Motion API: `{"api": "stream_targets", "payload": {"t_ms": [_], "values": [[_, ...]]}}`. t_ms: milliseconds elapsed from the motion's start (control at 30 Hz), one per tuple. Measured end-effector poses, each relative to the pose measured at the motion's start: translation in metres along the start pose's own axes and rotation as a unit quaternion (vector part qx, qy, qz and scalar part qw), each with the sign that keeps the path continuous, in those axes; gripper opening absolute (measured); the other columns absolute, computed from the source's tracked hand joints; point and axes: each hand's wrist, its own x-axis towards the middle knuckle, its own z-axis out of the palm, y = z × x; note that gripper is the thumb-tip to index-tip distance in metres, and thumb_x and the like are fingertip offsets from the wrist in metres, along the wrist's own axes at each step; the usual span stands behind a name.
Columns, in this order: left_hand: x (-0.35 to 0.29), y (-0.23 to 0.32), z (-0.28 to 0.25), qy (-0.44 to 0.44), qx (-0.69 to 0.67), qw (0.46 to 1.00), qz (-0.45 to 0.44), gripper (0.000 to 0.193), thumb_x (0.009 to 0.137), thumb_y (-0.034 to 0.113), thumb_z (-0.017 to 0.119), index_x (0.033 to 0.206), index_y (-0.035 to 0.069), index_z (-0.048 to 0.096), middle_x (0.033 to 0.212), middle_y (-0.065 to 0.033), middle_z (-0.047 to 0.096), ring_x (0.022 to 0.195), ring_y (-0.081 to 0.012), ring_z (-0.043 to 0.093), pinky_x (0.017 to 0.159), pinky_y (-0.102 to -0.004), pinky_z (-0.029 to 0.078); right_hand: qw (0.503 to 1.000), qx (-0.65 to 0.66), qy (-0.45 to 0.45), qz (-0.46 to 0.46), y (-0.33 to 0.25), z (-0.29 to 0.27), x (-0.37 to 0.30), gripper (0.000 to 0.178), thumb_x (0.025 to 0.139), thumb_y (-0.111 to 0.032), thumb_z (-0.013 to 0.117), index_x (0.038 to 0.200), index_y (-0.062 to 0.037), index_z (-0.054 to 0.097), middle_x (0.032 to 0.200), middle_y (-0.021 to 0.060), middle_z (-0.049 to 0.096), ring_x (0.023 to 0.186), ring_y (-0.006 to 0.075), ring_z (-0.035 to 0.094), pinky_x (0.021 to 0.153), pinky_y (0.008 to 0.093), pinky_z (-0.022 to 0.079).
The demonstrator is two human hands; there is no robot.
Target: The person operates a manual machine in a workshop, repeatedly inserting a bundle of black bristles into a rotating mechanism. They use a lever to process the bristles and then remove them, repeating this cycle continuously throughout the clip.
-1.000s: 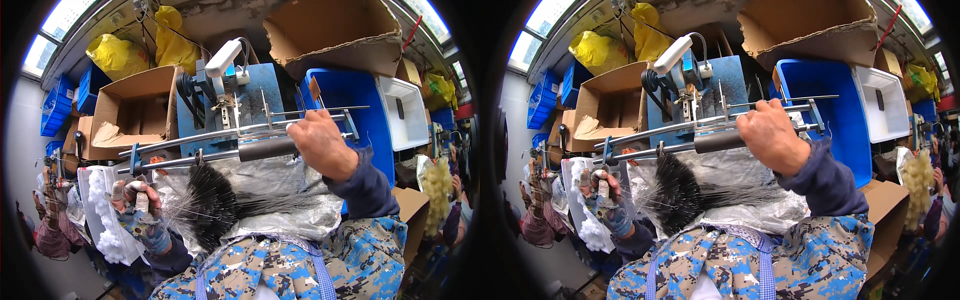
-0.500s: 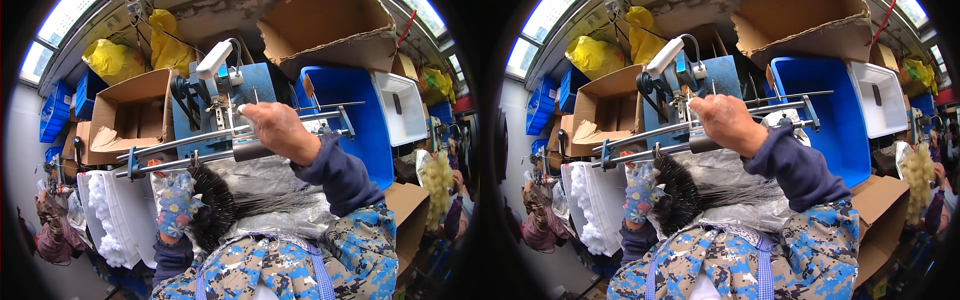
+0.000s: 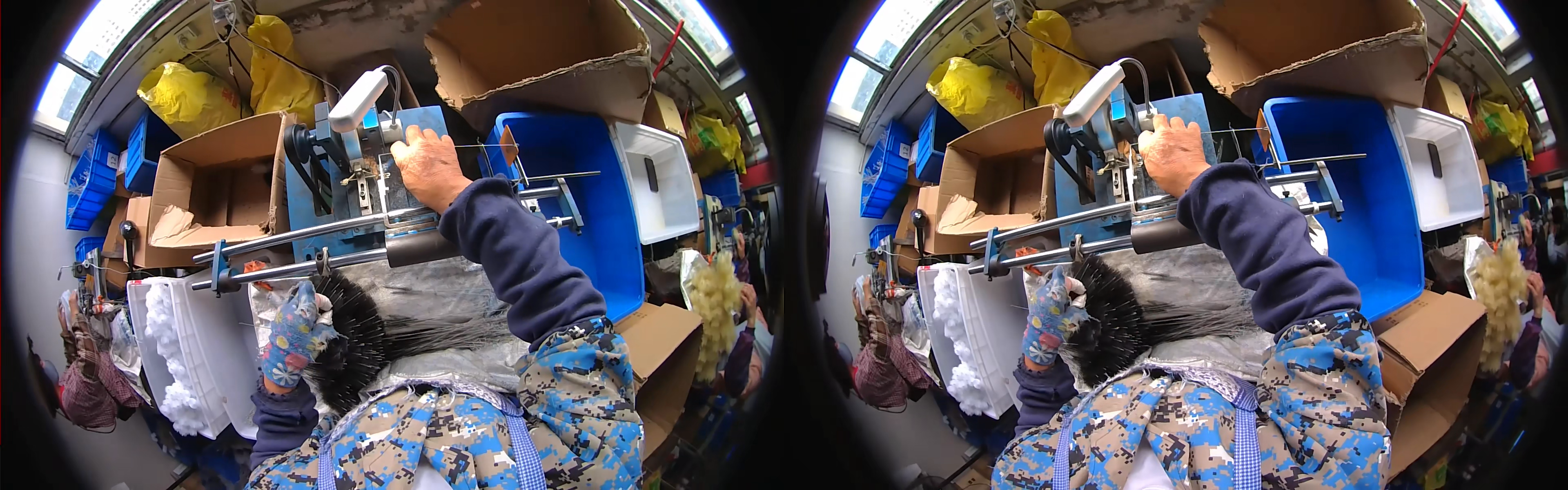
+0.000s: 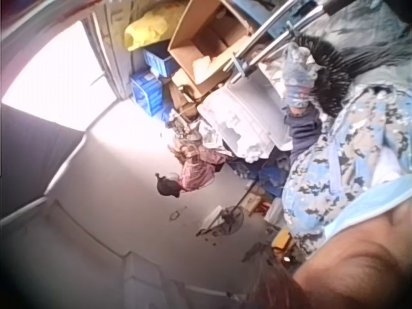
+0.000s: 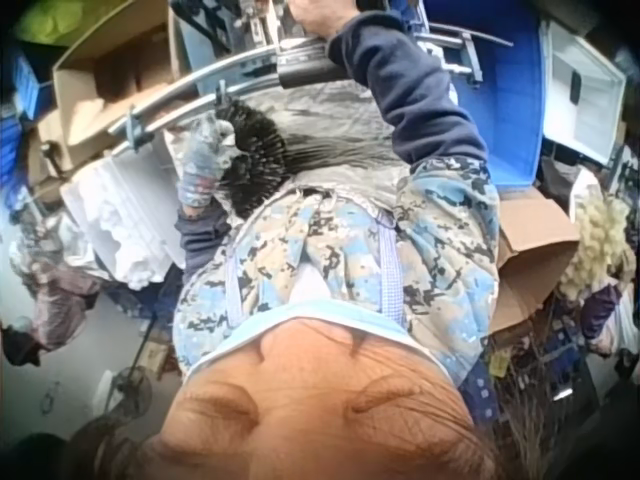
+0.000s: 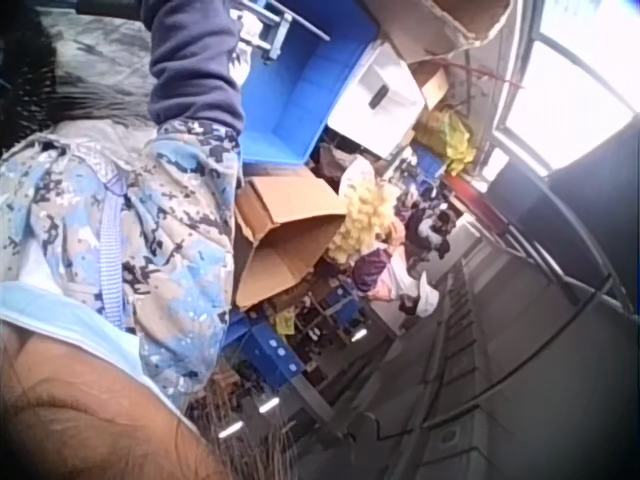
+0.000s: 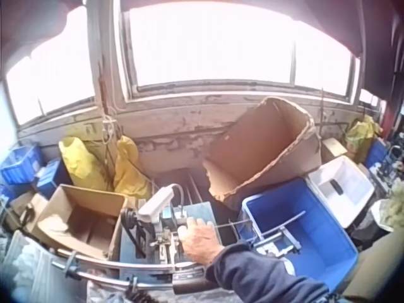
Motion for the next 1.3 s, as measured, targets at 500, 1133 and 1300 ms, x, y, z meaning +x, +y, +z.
{"api": "stream_targets", "payload": {"t_ms": [500, 1133, 1300], "values": [[-0.006, 0.015, -0.049, 0.186, -0.469, 0.862, -0.039, 0.057, 0.079, -0.008, 0.053, 0.130, 0.011, 0.034, 0.085, -0.0172, 0.058, 0.064, -0.0202, 0.060, 0.047, -0.0252, 0.051, 0.998, 0.058, 0.008, -0.016, 0.005, 0.004, 0.002, 0.012, 0.074, -0.009, 0.050, 0.083, -0.0074, 0.059, 0.084, 0.0099, 0.058, 0.080, 0.0291, 0.056, 0.068, 0.0412, 0.043], [0.015, 0.047, -0.009, 0.214, -0.528, 0.820, -0.047, 0.053, 0.078, -0.013, 0.050, 0.126, 0.006, 0.038, 0.085, -0.0170, 0.058, 0.064, -0.0195, 0.060, 0.048, -0.0244, 0.050, 0.992, 0.068, -0.067, 0.082, 0.003, -0.025, -0.043, 0.052, 0.073, -0.029, 0.066, 0.110, 0.0036, 0.051, 0.113, 0.0160, 0.038, 0.104, 0.0299, 0.041, 0.079, 0.0405, 0.040], [0.012, 0.043, -0.009, 0.225, -0.550, 0.801, -0.073, 0.055, 0.078, -0.014, 0.049, 0.127, 0.008, 0.039, 0.085, -0.0175, 0.058, 0.063, -0.0199, 0.060, 0.046, -0.0233, 0.049, 0.990, 0.096, -0.061, 0.082, 0.002, -0.017, -0.043, 0.054, 0.077, -0.027, 0.063, 0.117, 0.0051, 0.044, 0.104, 0.0174, 0.043, 0.091, 0.0311, 0.053, 0.075, 0.0378, 0.047]]}}
